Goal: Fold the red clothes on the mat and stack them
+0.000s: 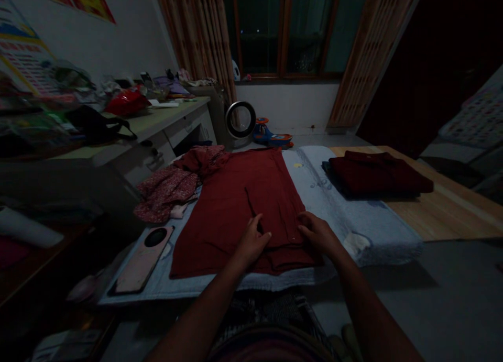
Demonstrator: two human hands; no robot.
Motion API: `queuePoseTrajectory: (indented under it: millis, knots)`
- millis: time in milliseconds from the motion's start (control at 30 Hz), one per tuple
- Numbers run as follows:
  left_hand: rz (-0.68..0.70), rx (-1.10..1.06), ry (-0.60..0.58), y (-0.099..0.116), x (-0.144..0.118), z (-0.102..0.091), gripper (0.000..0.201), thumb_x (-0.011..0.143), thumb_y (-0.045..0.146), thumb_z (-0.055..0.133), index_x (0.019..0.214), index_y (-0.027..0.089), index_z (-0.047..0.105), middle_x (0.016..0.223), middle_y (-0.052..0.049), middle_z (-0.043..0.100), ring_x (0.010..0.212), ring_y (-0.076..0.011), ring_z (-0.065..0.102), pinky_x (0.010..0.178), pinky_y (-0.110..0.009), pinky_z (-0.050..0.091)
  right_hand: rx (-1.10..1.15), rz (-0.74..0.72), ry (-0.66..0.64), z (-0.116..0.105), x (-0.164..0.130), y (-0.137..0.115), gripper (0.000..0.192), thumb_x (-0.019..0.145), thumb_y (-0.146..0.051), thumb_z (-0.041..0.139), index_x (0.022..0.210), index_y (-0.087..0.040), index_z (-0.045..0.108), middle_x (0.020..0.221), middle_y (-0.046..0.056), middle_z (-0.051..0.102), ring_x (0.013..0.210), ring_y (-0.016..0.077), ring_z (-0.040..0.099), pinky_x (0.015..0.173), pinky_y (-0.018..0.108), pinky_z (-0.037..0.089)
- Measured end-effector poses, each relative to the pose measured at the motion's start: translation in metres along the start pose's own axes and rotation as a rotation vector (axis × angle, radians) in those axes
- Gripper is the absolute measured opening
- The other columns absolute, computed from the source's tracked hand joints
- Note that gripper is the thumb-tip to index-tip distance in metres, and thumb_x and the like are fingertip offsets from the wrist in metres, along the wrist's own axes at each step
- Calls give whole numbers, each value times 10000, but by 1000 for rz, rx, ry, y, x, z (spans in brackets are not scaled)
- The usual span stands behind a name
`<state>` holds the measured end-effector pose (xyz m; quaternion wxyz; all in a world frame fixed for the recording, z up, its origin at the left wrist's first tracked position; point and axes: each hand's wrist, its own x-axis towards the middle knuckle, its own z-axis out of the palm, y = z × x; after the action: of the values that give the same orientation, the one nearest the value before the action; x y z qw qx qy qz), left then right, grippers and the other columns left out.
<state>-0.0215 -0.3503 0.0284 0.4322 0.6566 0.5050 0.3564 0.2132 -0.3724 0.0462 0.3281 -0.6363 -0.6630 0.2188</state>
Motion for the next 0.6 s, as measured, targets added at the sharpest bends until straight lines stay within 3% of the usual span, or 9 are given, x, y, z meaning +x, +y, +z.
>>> queuePoseTrajectory:
  millis: [167,300,467,600]
  knots:
    - [20,73,-115,-2,-3,-14,540,772,281,603,1292,150,538,1075,-78,584,702,-121,545,681,-260,471,-44,-13,-94,1,1,3,332,796,-238,562,1120,-219,631,1000,57,707,893,213,651,786,313,457]
    - [13,45,-189,-1,8,-39,543,773,261,585,1304,163,528,1042,-74,633,846,-162,597,780,-273,480,-95,0,-154,-9,7,6,330,789,-248,581,1114,-232,635,980,61,713,870,222,654,745,303,448]
    - [-6,125,-96,-4,60,-76,399,751,181,537,1142,172,614,1036,-73,667,948,-191,614,853,-292,468,-130,11,-151,-29,31,9,323,811,-297,561,1116,-224,639,818,43,715,717,204,648,639,282,424]
    - [-9,273,22,-11,115,-90,352,714,90,524,1044,150,631,1022,-85,673,935,-199,610,859,-299,444,-111,-13,-136,-36,67,8,317,830,-289,534,1119,-213,640,794,43,716,706,204,651,642,291,434]
